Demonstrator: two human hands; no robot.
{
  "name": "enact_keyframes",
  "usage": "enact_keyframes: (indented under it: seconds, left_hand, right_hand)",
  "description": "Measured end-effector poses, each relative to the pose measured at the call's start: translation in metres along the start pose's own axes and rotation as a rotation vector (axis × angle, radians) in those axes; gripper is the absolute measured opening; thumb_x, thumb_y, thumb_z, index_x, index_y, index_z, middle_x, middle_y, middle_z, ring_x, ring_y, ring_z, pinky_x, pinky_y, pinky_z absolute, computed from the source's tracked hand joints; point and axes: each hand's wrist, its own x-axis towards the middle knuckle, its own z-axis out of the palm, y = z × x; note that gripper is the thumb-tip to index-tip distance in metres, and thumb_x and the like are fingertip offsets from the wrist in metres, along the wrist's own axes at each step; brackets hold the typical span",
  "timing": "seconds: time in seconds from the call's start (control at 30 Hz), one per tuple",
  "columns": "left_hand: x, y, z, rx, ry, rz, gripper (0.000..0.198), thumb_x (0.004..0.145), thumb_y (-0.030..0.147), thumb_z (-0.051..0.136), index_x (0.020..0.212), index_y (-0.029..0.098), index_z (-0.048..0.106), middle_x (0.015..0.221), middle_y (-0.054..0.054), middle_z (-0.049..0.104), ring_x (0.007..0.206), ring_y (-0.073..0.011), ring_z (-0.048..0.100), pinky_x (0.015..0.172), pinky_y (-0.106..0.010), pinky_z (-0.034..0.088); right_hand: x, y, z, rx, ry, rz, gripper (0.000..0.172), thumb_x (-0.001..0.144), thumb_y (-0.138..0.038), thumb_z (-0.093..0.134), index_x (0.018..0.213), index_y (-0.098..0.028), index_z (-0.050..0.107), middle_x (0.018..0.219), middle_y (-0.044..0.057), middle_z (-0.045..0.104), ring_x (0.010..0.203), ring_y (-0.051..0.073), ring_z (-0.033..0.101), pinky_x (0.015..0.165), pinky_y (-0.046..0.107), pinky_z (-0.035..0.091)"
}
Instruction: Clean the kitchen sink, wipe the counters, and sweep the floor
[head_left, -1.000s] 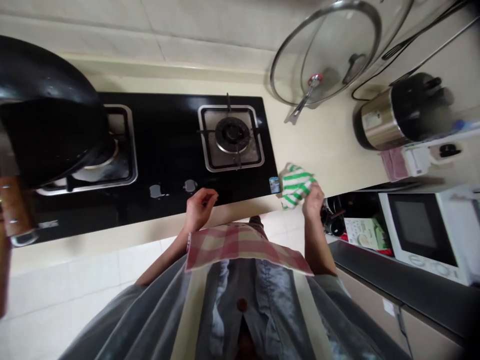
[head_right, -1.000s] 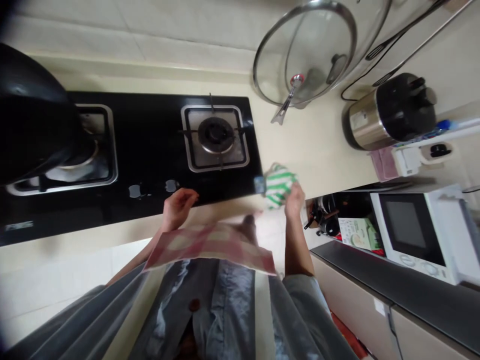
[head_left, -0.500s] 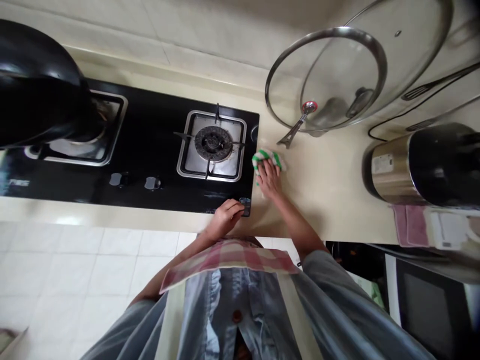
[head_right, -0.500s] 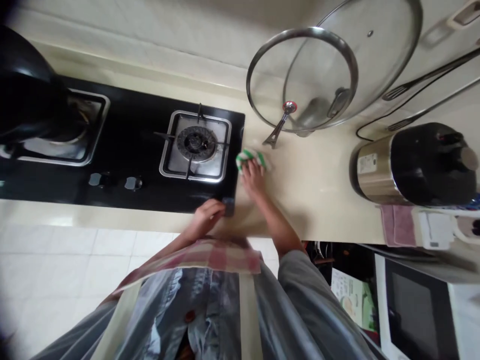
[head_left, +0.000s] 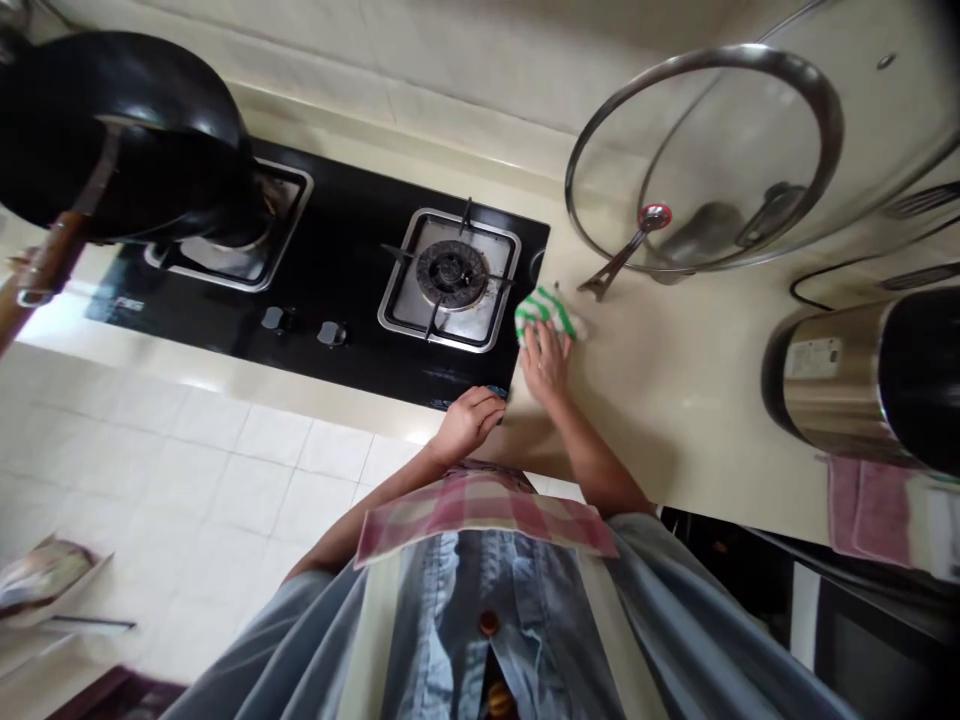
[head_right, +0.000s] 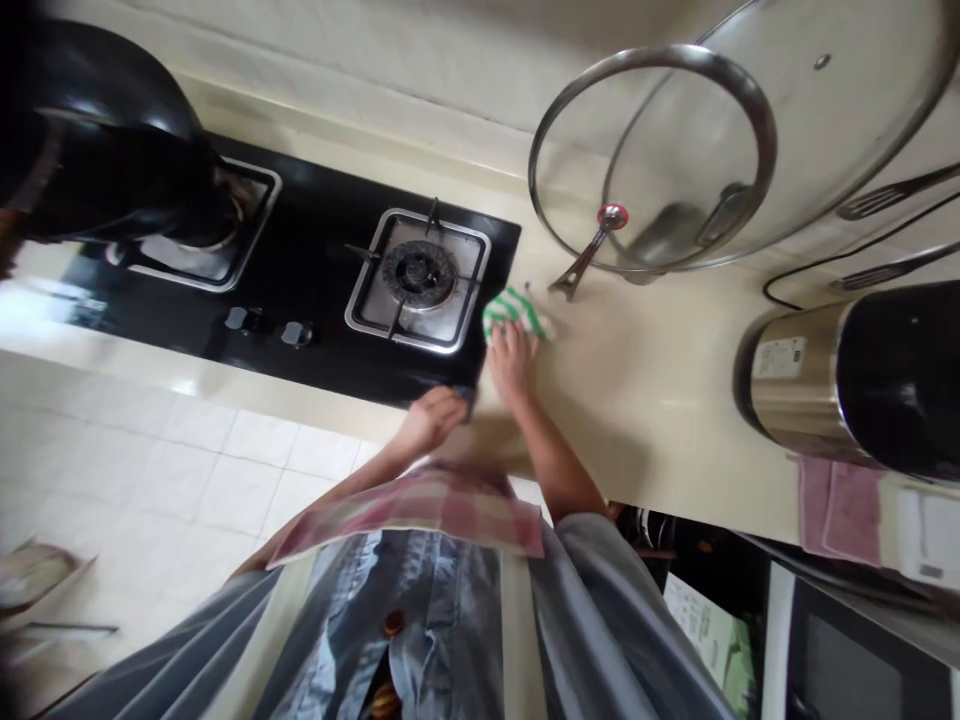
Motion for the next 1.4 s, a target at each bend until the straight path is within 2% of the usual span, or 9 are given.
enact_keyframes:
  seconds: [0.2,0.37,0.5,0.63,0.73,0.9,1.07,1.2,1.4]
  left_hand:
    - [-0.002,-0.009,-0.002,-0.006,-0.017,0.131,0.021,0.101,0.025,0.053,0.093,0.021,0.072,0.091,-0.007,0.071,0.085,-0.0183,0.067,0.081,-0.031,0.056]
    - [0.024,-0.009,0.015,-0.005,-0.203,0.228,0.018,0.097,0.020,0.058,0.105,0.021,0.074,0.104,-0.010,0.072,0.097,-0.0223,0.068,0.089,-0.037,0.058]
    - [0.055,-0.001,0.049,0.029,-0.338,0.305,0.033,0.087,0.012,0.068,0.118,0.022,0.072,0.133,-0.015,0.065,0.121,-0.0308,0.062,0.104,-0.052,0.054]
    - [0.068,0.000,0.074,0.108,-0.341,0.264,0.043,0.084,0.011,0.070,0.127,0.021,0.068,0.146,-0.018,0.058,0.136,-0.0368,0.053,0.113,-0.059,0.047]
    - [0.065,-0.003,0.080,0.200,-0.385,0.240,0.052,0.080,0.011,0.075,0.131,0.015,0.066,0.153,-0.022,0.051,0.147,-0.0408,0.043,0.119,-0.059,0.041]
    - [0.062,-0.001,0.079,0.345,-0.474,0.194,0.060,0.079,0.015,0.079,0.137,0.016,0.062,0.157,-0.022,0.048,0.151,-0.0406,0.039,0.120,-0.055,0.039]
    - [0.059,0.006,0.075,0.474,-0.491,0.154,0.060,0.085,0.019,0.076,0.141,0.024,0.058,0.160,-0.016,0.047,0.150,-0.0356,0.043,0.118,-0.054,0.043]
    - [0.058,0.017,0.078,0.557,-0.472,0.104,0.065,0.084,0.018,0.076,0.144,0.028,0.056,0.160,-0.013,0.047,0.150,-0.0337,0.043,0.116,-0.051,0.046]
    - [0.063,0.039,0.083,0.692,-0.507,0.020,0.074,0.077,0.013,0.083,0.146,0.024,0.056,0.160,-0.014,0.049,0.151,-0.0336,0.042,0.118,-0.045,0.046]
  right_hand:
    - [-0.161,0.056,-0.003,-0.027,0.105,0.114,0.041,0.102,-0.043,0.047,0.134,-0.029,0.068,0.141,0.016,0.062,0.131,0.036,0.052,0.117,0.070,0.021]
    - [-0.105,0.160,-0.038,-0.101,0.345,0.543,0.059,0.101,-0.053,0.042,0.129,-0.010,0.070,0.132,0.027,0.060,0.128,0.034,0.048,0.110,0.061,0.031]
    - [-0.085,0.114,-0.025,-0.054,0.058,0.401,0.046,0.101,-0.035,0.048,0.139,-0.014,0.065,0.151,0.019,0.052,0.137,0.031,0.047,0.117,0.052,0.035]
    - [-0.155,0.041,0.003,0.001,-0.025,0.164,0.043,0.100,-0.040,0.053,0.139,-0.027,0.066,0.155,0.009,0.051,0.149,0.032,0.037,0.123,0.050,0.032]
    - [-0.182,0.078,-0.006,-0.023,0.035,0.388,0.043,0.101,-0.038,0.050,0.136,-0.022,0.069,0.153,0.013,0.052,0.147,0.035,0.038,0.120,0.056,0.033]
    - [-0.114,0.214,-0.038,0.041,0.396,0.827,0.052,0.106,-0.040,0.032,0.131,-0.011,0.068,0.153,0.024,0.048,0.148,0.033,0.035,0.118,0.060,0.030]
    - [-0.102,0.247,-0.021,0.069,0.484,0.614,0.053,0.102,-0.051,0.041,0.130,-0.017,0.070,0.150,0.021,0.053,0.147,0.035,0.036,0.118,0.061,0.026]
    - [-0.092,0.293,-0.028,0.032,0.584,0.879,0.060,0.100,-0.055,0.041,0.135,-0.014,0.067,0.152,0.028,0.047,0.146,0.045,0.034,0.111,0.079,0.022]
    - [0.030,0.315,-0.072,-0.041,0.231,0.811,0.059,0.104,-0.047,0.042,0.155,-0.019,0.051,0.167,0.019,0.032,0.152,0.044,0.025,0.117,0.070,0.023]
